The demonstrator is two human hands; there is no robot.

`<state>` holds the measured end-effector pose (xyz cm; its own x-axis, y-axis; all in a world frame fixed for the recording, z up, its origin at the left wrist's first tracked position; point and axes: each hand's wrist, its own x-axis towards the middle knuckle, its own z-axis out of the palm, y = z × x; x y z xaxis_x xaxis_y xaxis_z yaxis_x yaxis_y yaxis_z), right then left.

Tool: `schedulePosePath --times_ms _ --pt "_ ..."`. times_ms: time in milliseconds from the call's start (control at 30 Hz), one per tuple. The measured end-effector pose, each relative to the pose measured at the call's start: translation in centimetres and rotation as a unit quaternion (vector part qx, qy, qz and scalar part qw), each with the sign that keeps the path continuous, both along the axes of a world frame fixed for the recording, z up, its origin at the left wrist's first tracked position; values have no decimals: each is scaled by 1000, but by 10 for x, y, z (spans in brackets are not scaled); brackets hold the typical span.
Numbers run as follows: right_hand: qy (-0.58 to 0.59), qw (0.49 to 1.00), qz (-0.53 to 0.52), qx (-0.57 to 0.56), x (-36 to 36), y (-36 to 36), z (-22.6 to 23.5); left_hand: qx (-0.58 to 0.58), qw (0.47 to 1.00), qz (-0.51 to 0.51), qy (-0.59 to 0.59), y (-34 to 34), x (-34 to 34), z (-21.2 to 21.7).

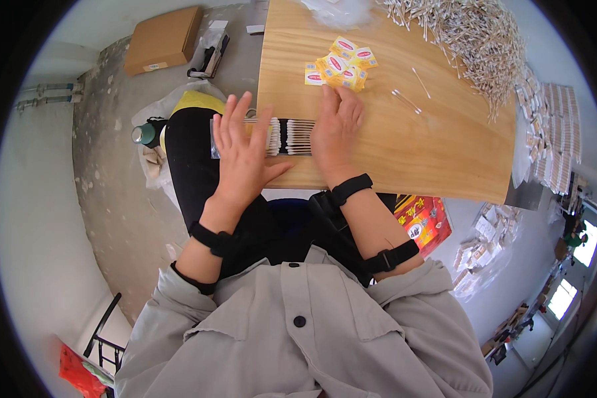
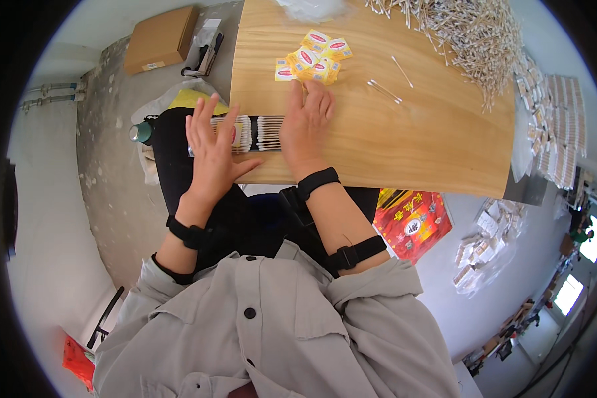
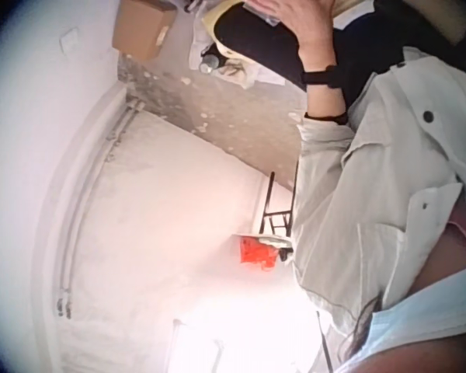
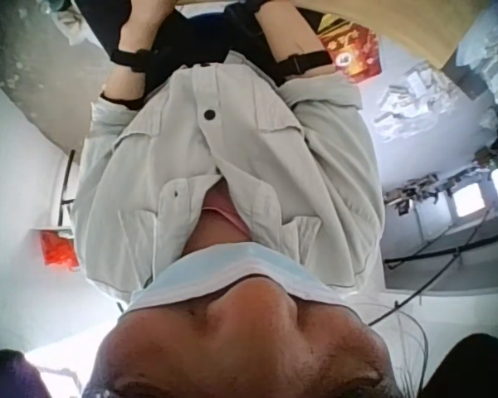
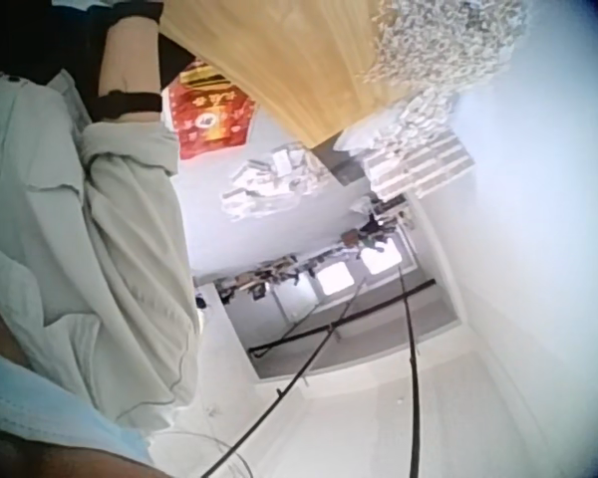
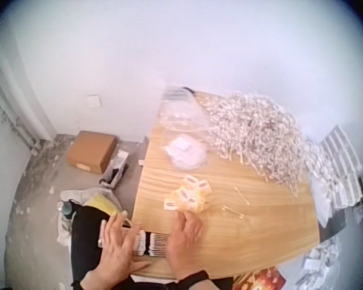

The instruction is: The person sits at a wooden table and packs cotton swabs into small plastic containers. They gather loose swabs from a large pile, align them into neat rows, and place them into clear plastic cases. The person then seals the containers with yellow labels and sets the finished packages aside.

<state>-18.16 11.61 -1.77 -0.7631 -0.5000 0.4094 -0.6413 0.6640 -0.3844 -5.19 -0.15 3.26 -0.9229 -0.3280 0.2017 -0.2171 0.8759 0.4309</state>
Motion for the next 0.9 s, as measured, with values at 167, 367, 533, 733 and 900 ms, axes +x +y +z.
schedulePosePath --times_ms 167,367,533,733,900 --pt "-2 1000 6 10 -1 -1 1 -7 999 34 8 -1 -5 -6" --pt "22 1000 -12 1 -1 -2 1 158 961 195 120 -26 9 -27" --pt "19 1000 -6 11 0 -5 2 549 779 279 121 -58 21 -64" --pt "22 999 -8 34 0 -5 1 655 707 251 93 -46 17 -77" --pt "31 999 -4 25 0 -6 1 657 707 254 69 -45 16 -84"
